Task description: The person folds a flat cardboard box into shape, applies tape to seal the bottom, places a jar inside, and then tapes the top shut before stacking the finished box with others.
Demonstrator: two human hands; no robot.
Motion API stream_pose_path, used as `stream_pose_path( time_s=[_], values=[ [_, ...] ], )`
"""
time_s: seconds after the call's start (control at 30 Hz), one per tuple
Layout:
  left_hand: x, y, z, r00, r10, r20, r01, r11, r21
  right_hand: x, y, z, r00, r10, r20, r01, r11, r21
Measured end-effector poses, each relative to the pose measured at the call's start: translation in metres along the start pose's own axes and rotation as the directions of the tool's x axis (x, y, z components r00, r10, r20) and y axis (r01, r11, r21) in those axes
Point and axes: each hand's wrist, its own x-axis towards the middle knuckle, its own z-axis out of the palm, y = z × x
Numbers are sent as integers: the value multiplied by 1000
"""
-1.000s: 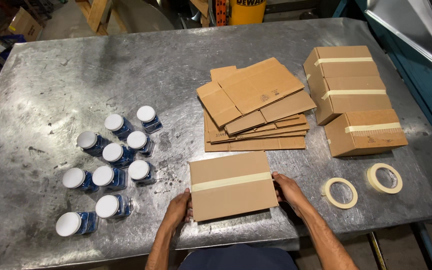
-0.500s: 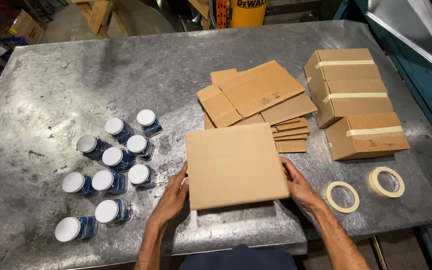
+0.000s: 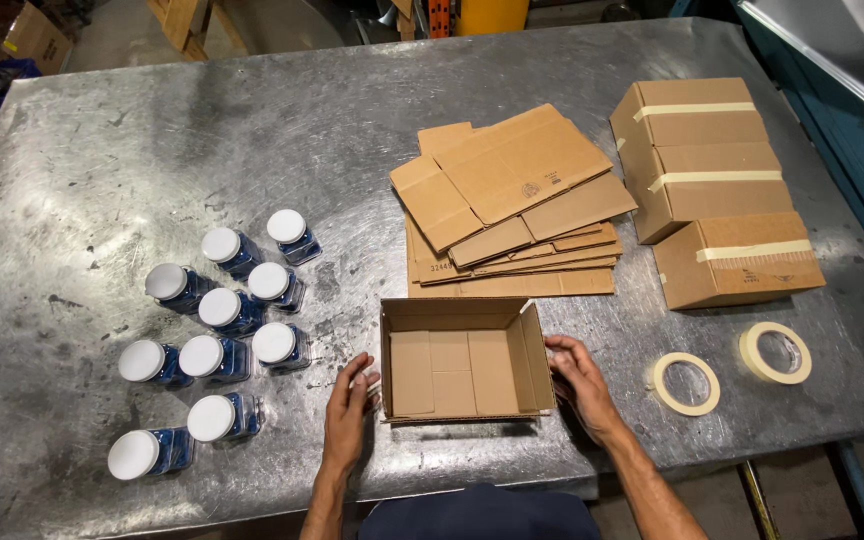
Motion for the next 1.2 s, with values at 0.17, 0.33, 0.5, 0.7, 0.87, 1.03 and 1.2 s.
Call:
stream_pose_path(
  time_s=[0.17, 0.33, 0.5, 0.7, 0.87, 1.03, 1.2],
  values=[
    [-18, 81, 17, 998, -14, 58, -4, 954, 300, -3, -63, 8, 982, 175, 68, -163, 974, -154],
    [0, 59, -8, 984, -135, -115, 155, 969, 191, 8, -43, -10, 962, 265, -62, -261, 963, 71],
    [8, 5, -20, 966, -82, -246, 175, 905, 387, 21, 19, -20, 998, 0, 58, 12, 978, -207],
    [-12, 51, -5, 996, -79, -27, 71, 626, 777, 44, -19, -8, 805, -440, 399, 591, 533, -605],
    [-35, 109, 12, 880, -455, 134, 139, 518, 844, 56, -37, 13, 923, -175, 342, 382, 503, -776],
    [-45, 65, 12, 813, -544, 208, 97, 479, 872, 72, -12, 18, 951, -123, 283, 308, 427, -850],
    [-43, -3, 4, 965, -50, 256, -208, 441, 873, 80, -2, 25, 970, -86, 225, 227, 641, -734]
  ],
)
